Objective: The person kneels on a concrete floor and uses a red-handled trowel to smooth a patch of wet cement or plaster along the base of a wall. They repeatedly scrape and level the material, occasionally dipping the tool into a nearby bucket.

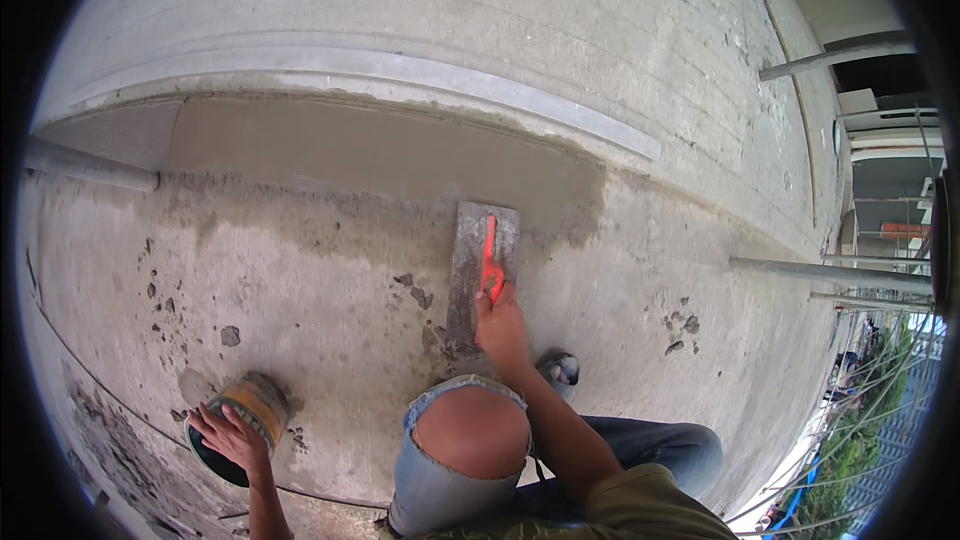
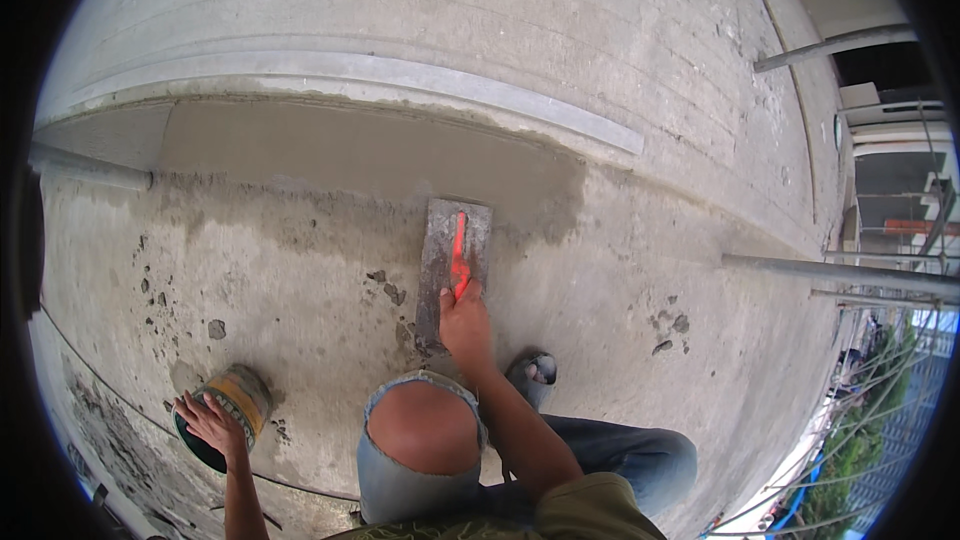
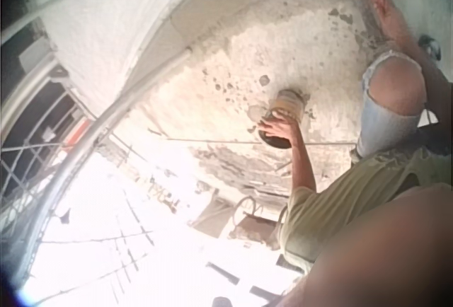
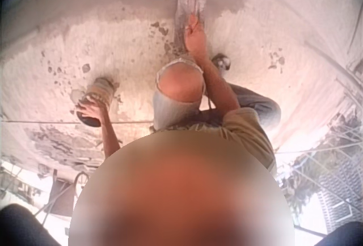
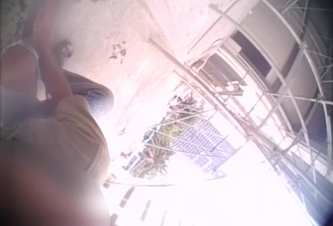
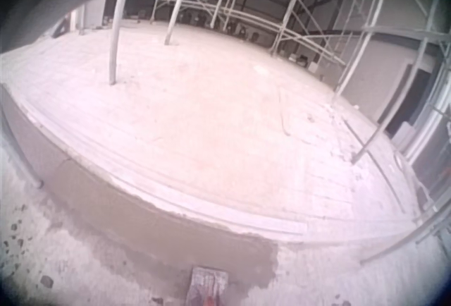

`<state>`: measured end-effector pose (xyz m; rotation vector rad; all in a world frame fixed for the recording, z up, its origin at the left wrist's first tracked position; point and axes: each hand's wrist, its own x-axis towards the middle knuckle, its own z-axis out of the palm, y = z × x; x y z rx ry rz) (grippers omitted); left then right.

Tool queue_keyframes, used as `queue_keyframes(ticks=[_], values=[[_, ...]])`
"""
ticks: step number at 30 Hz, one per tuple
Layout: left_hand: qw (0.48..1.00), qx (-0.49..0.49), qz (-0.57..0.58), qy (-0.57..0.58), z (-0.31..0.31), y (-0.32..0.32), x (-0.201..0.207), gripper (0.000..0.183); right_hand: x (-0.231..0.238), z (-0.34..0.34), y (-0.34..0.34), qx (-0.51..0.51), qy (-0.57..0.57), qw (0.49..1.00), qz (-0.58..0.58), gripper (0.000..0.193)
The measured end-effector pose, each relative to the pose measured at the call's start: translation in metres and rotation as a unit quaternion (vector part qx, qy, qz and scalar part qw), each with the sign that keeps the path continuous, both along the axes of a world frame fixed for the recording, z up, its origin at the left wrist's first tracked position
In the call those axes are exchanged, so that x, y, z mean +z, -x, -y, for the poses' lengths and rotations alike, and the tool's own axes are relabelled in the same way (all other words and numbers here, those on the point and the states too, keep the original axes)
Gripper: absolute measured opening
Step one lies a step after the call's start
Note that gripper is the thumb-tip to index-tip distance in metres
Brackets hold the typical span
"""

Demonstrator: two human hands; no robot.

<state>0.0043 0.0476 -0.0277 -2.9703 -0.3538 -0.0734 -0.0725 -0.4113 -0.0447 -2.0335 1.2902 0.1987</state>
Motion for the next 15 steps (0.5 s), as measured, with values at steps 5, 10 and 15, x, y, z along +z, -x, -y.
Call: queue_keyframes(ticks=[5, 10, 15], values=[[1.000, 0.001, 0.001, 0.007, 0.006, -0.003, -0.002, 0.068, -0.031, 0.012, -0.029, -0.004, 0.045, 0.998, 0.040, 0.034], [1.000, -0.001, 0.004, -0.005, 0.000, -0.001, -0.003, 0.068, -0.038, 0.002, -0.043, 0.001, 0.039, 0.998, 0.042, 0.032], [1.000, 0.000, 0.001, 0.001, 0.004, -0.002, -0.001, 0.068, -0.053, -0.003, -0.043, -0.001, 0.033, 0.998, 0.057, 0.031]])
